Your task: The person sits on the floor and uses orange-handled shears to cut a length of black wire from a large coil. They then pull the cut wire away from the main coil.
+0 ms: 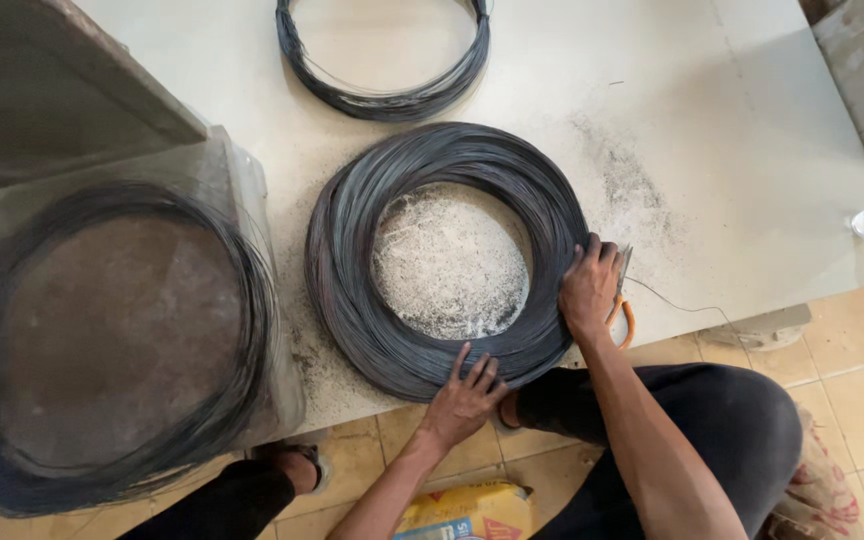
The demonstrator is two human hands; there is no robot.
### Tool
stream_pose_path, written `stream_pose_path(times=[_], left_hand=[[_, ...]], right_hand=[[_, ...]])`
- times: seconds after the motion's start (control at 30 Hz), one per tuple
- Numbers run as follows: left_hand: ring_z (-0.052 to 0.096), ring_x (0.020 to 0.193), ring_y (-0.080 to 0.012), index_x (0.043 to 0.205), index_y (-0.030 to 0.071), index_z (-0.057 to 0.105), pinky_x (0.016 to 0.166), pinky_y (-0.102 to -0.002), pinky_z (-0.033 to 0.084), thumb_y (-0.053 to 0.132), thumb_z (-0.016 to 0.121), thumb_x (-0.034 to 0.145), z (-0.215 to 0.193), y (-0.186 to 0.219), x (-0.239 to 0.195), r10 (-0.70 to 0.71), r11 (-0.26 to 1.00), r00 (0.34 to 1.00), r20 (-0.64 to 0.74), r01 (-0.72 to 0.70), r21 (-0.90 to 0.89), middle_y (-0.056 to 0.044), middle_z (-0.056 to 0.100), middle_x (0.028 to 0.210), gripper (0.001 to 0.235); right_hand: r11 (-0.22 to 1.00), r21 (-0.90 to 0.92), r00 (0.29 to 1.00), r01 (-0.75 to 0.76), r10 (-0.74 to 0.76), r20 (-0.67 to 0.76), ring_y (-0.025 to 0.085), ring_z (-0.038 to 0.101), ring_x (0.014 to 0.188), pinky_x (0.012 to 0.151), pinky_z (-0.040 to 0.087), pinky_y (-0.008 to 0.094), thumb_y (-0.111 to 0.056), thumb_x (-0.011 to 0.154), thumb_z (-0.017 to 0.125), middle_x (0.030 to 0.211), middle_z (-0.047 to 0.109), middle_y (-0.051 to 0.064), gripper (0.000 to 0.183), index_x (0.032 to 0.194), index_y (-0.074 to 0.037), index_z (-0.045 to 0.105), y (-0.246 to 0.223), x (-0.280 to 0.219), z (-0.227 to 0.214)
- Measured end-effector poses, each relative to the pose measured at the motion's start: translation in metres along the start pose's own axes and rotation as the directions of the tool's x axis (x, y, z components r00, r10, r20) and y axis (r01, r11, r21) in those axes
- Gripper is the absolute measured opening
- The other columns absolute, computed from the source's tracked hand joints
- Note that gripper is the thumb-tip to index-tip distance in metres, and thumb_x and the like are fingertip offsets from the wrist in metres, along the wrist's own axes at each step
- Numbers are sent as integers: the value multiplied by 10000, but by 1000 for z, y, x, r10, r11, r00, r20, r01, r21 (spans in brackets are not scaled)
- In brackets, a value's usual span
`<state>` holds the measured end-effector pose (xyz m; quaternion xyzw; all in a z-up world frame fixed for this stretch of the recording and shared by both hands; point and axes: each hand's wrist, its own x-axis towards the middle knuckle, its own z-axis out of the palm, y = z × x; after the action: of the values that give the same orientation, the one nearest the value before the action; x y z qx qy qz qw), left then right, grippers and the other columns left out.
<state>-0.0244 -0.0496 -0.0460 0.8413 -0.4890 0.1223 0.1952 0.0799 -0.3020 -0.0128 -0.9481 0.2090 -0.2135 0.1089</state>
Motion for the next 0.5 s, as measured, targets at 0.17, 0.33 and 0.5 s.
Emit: stream_pose_path(times=[0.17, 0.33, 0.5], left_hand=[[543, 1218, -389, 1042, 95, 643, 1120, -677, 299, 114, 579, 825, -9, -2, 0, 20, 999, 999, 39, -18, -38, -225, 591, 1191, 227], [532, 1206, -423, 1072, 46, 623, 1121, -691, 286, 21, 554, 835, -14, 0, 3, 30, 996, 999, 39, -26, -80, -252, 571, 1183, 248], [552, 1194, -343, 961, 124, 633, 1112, -654, 344, 196, 592, 850, -2, 2, 1, -22, 999, 1000, -16, 23, 28, -186, 580, 1160, 138]], right_hand=[[1000, 18, 1000, -4, 4, 3, 413, 524, 951, 819, 448, 492, -134, 999, 531, 1024, 525, 215, 253, 1208, 5, 567, -5, 1, -5], [998, 64, 1000, 7, -7, 10, 426, 496, 972, 828, 421, 509, -79, 989, 531, 1038, 539, 262, 214, 1167, 36, 563, -6, 1, -7], [999, 39, 1000, 0, 0, -8, 389, 537, 922, 780, 472, 478, -173, 1006, 526, 1000, 499, 166, 275, 1231, -17, 562, 3, -1, 5]])
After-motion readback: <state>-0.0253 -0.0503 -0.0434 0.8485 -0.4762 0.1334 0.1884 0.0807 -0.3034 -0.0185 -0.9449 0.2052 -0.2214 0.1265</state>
